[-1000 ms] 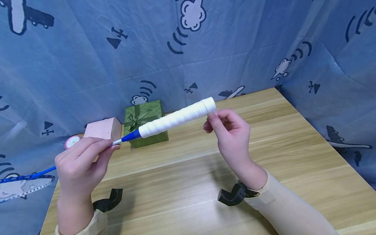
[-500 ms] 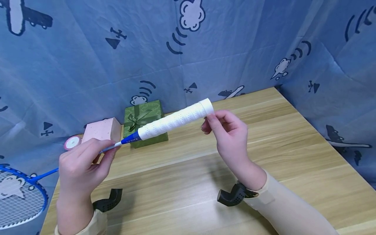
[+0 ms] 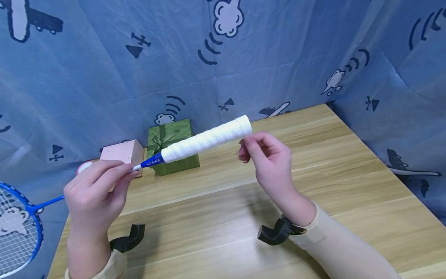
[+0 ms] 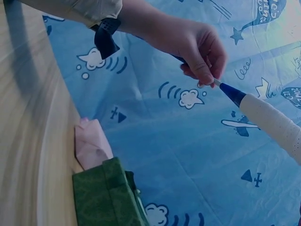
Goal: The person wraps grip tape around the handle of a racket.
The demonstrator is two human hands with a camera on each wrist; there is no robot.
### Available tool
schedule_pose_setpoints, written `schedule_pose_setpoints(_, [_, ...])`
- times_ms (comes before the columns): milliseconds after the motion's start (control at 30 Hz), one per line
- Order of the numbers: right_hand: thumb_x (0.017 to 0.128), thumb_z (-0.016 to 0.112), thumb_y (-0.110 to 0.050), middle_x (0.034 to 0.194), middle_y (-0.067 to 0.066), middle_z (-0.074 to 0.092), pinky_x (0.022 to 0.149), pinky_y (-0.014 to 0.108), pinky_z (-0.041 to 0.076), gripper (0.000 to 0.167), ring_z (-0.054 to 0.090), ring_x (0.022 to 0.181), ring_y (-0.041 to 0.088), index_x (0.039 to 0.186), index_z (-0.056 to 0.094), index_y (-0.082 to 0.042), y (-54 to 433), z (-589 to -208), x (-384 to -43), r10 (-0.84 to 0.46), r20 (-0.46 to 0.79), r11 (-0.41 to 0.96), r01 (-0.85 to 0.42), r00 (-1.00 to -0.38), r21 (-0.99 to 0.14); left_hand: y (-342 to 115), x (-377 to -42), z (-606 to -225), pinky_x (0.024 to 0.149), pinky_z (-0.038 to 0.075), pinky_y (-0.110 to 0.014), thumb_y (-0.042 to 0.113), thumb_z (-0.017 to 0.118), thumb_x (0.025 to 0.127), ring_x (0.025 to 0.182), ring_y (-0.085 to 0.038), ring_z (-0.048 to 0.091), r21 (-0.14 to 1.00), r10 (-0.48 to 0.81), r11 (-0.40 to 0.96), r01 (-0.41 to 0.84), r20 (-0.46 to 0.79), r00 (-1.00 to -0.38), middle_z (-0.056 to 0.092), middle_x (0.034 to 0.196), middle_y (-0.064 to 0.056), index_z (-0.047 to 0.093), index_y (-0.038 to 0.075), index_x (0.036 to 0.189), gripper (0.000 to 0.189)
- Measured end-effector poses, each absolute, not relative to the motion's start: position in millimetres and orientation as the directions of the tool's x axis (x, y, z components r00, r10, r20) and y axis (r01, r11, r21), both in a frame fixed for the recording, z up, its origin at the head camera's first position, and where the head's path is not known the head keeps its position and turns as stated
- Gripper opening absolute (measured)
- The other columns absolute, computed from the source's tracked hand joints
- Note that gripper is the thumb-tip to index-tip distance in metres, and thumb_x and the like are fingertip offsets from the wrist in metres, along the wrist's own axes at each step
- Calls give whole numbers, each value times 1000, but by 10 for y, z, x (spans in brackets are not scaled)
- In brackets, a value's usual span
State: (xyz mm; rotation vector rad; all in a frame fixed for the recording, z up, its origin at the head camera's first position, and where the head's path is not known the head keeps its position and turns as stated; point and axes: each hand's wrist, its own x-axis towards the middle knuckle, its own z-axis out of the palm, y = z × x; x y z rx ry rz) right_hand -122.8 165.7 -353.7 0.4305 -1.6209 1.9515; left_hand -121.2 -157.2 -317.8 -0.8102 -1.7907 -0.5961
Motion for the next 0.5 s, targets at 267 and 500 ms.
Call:
schedule_pose_setpoints(267, [101,60,2,76,5,67,61,25,55,16,64,64,15,89,64,12,1653,-3540,-1238,216,573,-81,-599,-791,-797,-1573,-1204,-3169,62,44,-34,35,68,101,55,-33,58,21,251,650,760,938,-241,70,73,-16,78,-2,77,45])
schedule_pose_setpoints(500, [102,60,2,76,4,67,60,24,56,17,64,63,13,89,62,13,1652,-3544,-1246,229,593,-78,-621,-772,-780,-1573,-1190,-3146,49,36,-27,35,67,100,48,-18,45,3,304,627,779,920,-248,67,68,-9,76,0,76,44])
